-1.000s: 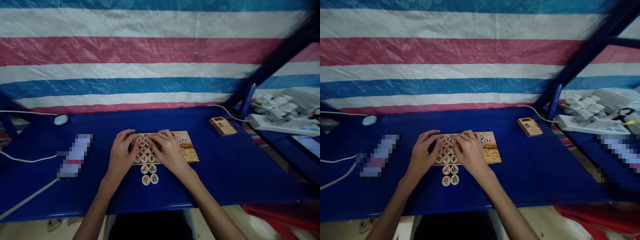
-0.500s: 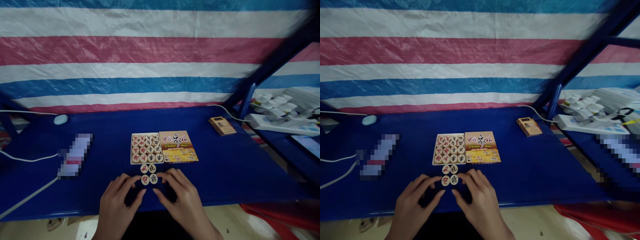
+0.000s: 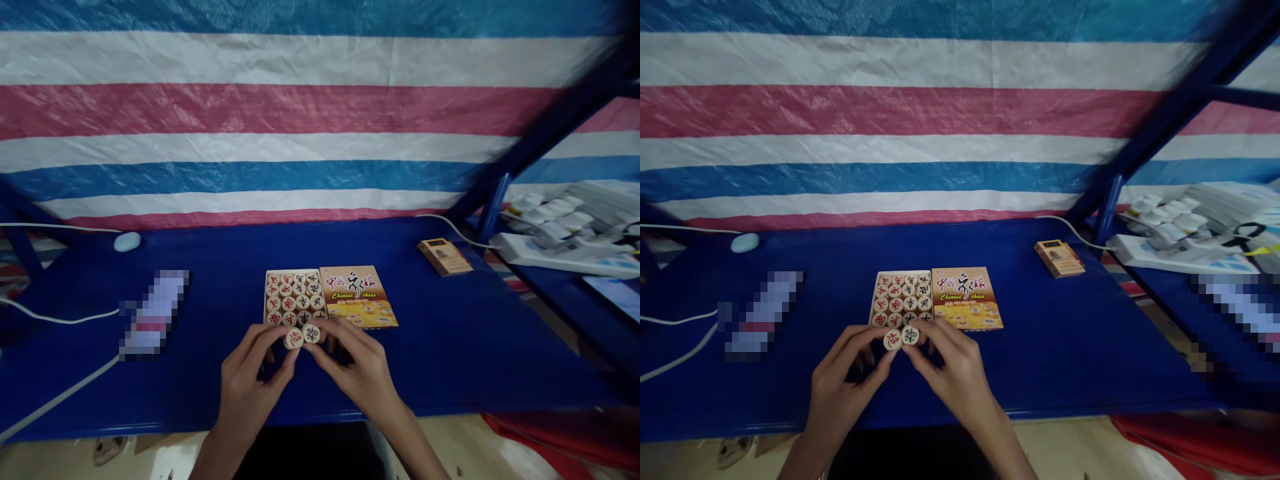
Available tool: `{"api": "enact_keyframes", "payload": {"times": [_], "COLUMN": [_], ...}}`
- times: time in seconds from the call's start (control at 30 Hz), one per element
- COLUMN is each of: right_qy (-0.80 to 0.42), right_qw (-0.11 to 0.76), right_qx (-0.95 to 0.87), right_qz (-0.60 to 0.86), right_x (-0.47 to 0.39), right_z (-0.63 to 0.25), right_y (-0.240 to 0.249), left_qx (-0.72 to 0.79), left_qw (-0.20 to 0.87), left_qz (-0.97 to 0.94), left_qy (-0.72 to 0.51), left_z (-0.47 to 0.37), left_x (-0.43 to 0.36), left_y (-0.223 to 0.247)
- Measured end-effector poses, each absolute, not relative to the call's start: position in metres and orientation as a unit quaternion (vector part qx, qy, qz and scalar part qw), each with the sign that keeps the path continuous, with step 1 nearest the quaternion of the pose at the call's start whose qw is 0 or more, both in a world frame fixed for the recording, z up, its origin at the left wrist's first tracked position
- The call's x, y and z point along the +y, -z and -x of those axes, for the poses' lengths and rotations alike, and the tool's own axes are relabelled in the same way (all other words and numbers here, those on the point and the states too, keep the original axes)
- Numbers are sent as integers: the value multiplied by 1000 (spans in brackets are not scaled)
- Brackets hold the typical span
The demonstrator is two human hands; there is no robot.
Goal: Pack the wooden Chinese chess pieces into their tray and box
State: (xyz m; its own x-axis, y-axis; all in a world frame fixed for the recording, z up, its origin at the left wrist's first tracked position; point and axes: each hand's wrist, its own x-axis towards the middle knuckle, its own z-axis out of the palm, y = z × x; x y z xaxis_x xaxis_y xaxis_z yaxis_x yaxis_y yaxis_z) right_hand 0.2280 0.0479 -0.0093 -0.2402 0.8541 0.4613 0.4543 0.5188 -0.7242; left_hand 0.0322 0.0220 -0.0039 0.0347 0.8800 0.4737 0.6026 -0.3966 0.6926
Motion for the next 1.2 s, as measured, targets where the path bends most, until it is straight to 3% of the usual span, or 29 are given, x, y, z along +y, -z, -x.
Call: {"api": "enact_keyframes", "payload": {"times": [0.23, 0.57, 0.87, 1.2], "right_qy": [-279, -235, -213, -226], "right_qw": [426, 426, 416, 414], "right_qx": [-749, -770, -776, -777], "right_qz": [423, 413, 424, 418], "right_x": [52, 52, 54, 51], "right_z": [-227, -227, -225, -226], "right_y": [13, 13, 11, 12], "left_qx": [543, 523, 516, 520], "left_qw": [183, 241, 182, 209], "left_qz": [-684, -678, -703, -692], "left_qy": [-451, -457, -455, -454], "left_z": [-28, -22, -16, -15], "left_x": [29, 28, 34, 33], "left_y": [9, 4, 4, 4]}}
